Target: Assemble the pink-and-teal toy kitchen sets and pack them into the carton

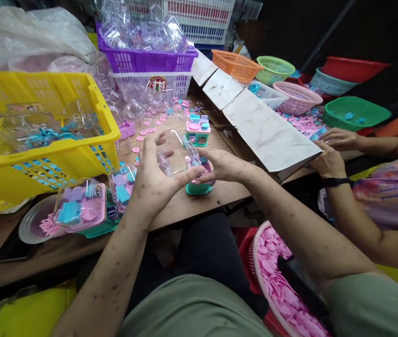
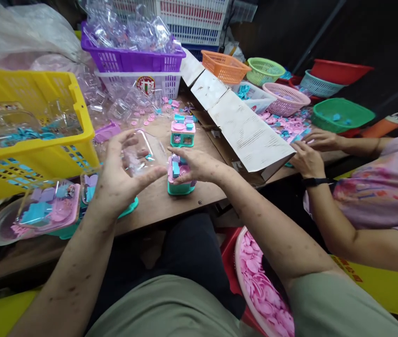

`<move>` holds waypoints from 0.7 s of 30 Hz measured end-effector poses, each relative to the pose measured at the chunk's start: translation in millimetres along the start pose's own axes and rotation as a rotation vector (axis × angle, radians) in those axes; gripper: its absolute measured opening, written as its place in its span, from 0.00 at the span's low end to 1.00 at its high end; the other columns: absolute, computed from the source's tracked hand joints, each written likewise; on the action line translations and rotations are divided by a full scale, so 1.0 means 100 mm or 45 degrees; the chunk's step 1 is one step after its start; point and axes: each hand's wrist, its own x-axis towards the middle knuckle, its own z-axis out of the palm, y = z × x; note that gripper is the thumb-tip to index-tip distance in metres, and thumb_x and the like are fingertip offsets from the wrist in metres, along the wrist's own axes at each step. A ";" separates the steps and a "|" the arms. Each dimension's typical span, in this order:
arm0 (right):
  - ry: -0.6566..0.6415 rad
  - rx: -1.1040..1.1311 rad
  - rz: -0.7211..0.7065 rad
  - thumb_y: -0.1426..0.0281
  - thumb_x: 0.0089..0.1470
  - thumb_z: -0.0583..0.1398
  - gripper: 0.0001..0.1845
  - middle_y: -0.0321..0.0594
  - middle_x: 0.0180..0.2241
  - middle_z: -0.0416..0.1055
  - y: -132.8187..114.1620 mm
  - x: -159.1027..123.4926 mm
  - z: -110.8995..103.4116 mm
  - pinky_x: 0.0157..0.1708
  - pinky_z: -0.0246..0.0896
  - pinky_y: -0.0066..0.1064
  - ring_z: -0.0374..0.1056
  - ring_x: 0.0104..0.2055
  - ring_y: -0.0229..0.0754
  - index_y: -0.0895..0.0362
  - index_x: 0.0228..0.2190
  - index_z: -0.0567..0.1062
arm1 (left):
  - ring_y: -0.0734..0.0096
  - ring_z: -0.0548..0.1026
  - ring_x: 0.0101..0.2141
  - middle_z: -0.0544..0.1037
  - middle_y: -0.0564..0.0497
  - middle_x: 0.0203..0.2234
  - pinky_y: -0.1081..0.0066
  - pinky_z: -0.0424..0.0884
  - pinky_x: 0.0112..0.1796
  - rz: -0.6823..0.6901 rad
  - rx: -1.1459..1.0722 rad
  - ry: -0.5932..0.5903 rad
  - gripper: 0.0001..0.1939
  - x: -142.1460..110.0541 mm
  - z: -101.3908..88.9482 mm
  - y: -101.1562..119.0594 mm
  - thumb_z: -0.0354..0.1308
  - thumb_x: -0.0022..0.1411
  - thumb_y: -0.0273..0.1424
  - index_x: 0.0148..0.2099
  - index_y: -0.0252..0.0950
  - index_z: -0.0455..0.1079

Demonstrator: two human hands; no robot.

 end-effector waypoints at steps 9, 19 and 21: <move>0.339 0.476 -0.092 0.36 0.50 0.78 0.83 0.49 0.86 0.34 0.13 -0.54 0.05 0.80 0.46 0.71 0.38 0.86 0.67 0.37 0.83 0.32 | 0.31 0.67 0.70 0.72 0.33 0.66 0.36 0.64 0.71 0.003 0.632 -0.339 0.56 0.42 0.47 -0.07 0.84 0.55 0.51 0.76 0.37 0.65; 0.102 0.196 -0.270 0.42 0.58 0.76 0.56 0.49 0.72 0.62 0.21 -0.16 0.04 0.81 0.54 0.63 0.58 0.78 0.64 0.39 0.78 0.64 | 0.25 0.45 0.81 0.46 0.25 0.82 0.30 0.48 0.77 -0.161 0.452 -0.497 0.77 0.08 0.48 -0.70 0.84 0.49 0.49 0.85 0.36 0.38; 0.104 0.184 -0.270 0.44 0.61 0.75 0.51 0.49 0.70 0.64 0.19 -0.17 0.00 0.79 0.57 0.63 0.62 0.76 0.63 0.41 0.76 0.66 | 0.26 0.47 0.81 0.47 0.25 0.82 0.31 0.50 0.77 -0.244 0.274 -0.498 0.75 -0.02 0.51 -0.85 0.83 0.50 0.51 0.84 0.37 0.40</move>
